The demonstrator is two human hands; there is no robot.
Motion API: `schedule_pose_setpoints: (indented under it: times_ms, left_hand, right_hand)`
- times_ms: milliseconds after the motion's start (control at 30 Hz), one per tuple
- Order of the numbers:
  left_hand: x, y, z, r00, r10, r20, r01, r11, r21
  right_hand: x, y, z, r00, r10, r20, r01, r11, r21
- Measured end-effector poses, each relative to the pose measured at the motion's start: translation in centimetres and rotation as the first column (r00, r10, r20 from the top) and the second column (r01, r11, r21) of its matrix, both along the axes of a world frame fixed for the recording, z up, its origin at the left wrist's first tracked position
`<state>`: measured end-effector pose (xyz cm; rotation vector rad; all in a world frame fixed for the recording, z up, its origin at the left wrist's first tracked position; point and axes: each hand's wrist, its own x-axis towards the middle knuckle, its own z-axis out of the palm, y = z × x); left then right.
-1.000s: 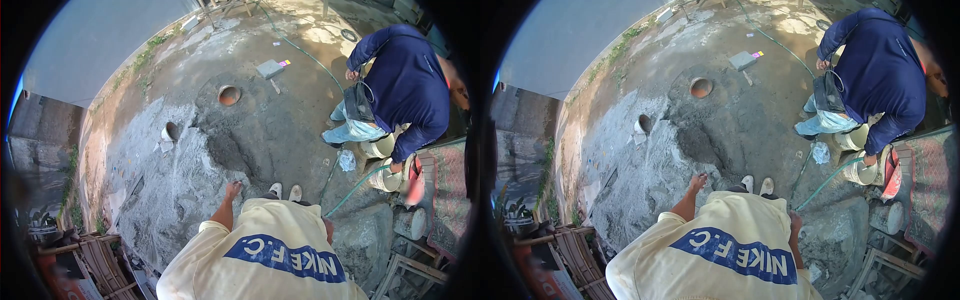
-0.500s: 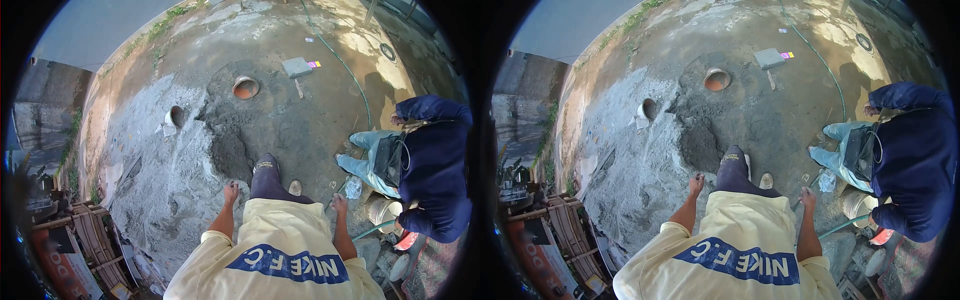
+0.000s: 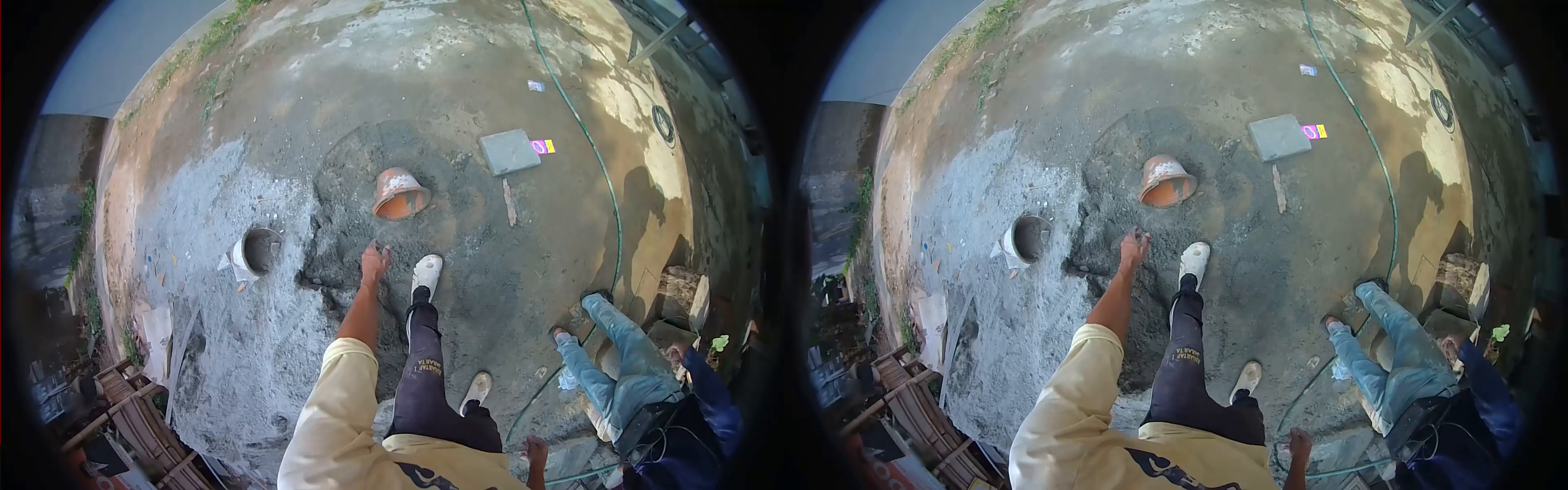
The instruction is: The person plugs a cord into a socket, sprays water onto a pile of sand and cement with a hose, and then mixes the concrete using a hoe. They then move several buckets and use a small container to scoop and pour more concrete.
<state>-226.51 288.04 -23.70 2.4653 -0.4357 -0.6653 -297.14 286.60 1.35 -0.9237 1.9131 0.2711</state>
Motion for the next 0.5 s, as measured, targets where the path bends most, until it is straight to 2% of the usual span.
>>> schedule_pose_setpoints:
  times_ms: [33, 67, 133, 167, 200, 233, 267, 300, 333, 367, 400, 433, 500]
  left_hand:
    - [2.1, -1.6, -2.1, 0.996, -0.068, 0.058, 0.063, 0.994, 0.089]
    - [4.3, -3.2, -4.5, 1.000, -0.024, -0.015, 0.026, 0.995, 0.094]
    - [8.1, -5.2, -8.5, 0.994, -0.103, -0.046, 0.106, 0.991, 0.078]
    - [9.1, -5.8, -10.5, 0.986, -0.158, -0.052, 0.161, 0.985, 0.055]
    - [9.9, -6.3, -12.7, 0.983, -0.168, -0.074, 0.172, 0.984, 0.054]
    - [10.6, -6.8, -14.8, 0.984, -0.176, 0.038, 0.168, 0.973, 0.161]
    - [10.9, -7.6, -16.0, 0.969, -0.194, 0.153, 0.150, 0.953, 0.262]
    - [11.2, -8.3, -17.0, 0.968, -0.208, 0.139, 0.167, 0.951, 0.260]
    - [11.6, -9.2, -16.3, 0.974, -0.202, 0.101, 0.166, 0.944, 0.287]
    - [12.0, -9.4, -16.6, 0.979, -0.193, 0.067, 0.163, 0.935, 0.315]
    - [12.0, -9.6, -17.8, 0.980, -0.158, 0.121, 0.121, 0.956, 0.267]
    - [11.6, -10.4, -18.0, 0.979, -0.168, 0.117, 0.130, 0.953, 0.275]
    - [10.1, -11.4, -16.7, 0.953, -0.184, 0.241, 0.152, 0.978, 0.144]
  right_hand:
    - [1.3, -0.4, -0.1, 0.992, 0.128, -0.006, -0.127, 0.989, 0.082]
    - [2.0, -0.2, -1.2, 0.993, 0.120, -0.023, -0.117, 0.989, 0.085]
    - [2.0, 1.7, -2.7, 0.908, 0.418, -0.043, -0.420, 0.897, -0.142]
    - [3.5, 1.7, -2.0, 0.912, 0.406, -0.066, -0.411, 0.903, -0.128]
    - [9.1, 0.2, 0.2, 0.977, 0.184, -0.105, -0.188, 0.982, -0.029]
    - [12.5, -0.8, 0.9, 0.986, -0.045, -0.159, 0.054, 0.997, 0.051]
    - [11.4, 0.6, 0.1, 0.943, 0.293, -0.157, -0.306, 0.950, -0.065]
    - [10.1, 1.9, -0.5, 0.945, 0.280, -0.171, -0.294, 0.954, -0.061]
    - [8.3, 3.1, -1.0, 0.871, 0.463, -0.165, -0.446, 0.885, 0.131]
    - [10.7, 2.2, -0.5, 0.771, 0.627, -0.113, -0.571, 0.759, 0.314]
    - [13.3, 1.9, 0.5, 0.757, 0.613, -0.226, -0.545, 0.783, 0.300]
    - [12.3, 3.4, -0.6, 0.762, 0.608, -0.222, -0.537, 0.785, 0.308]
    - [7.6, 8.8, -2.8, 0.847, 0.516, -0.131, -0.514, 0.856, 0.050]
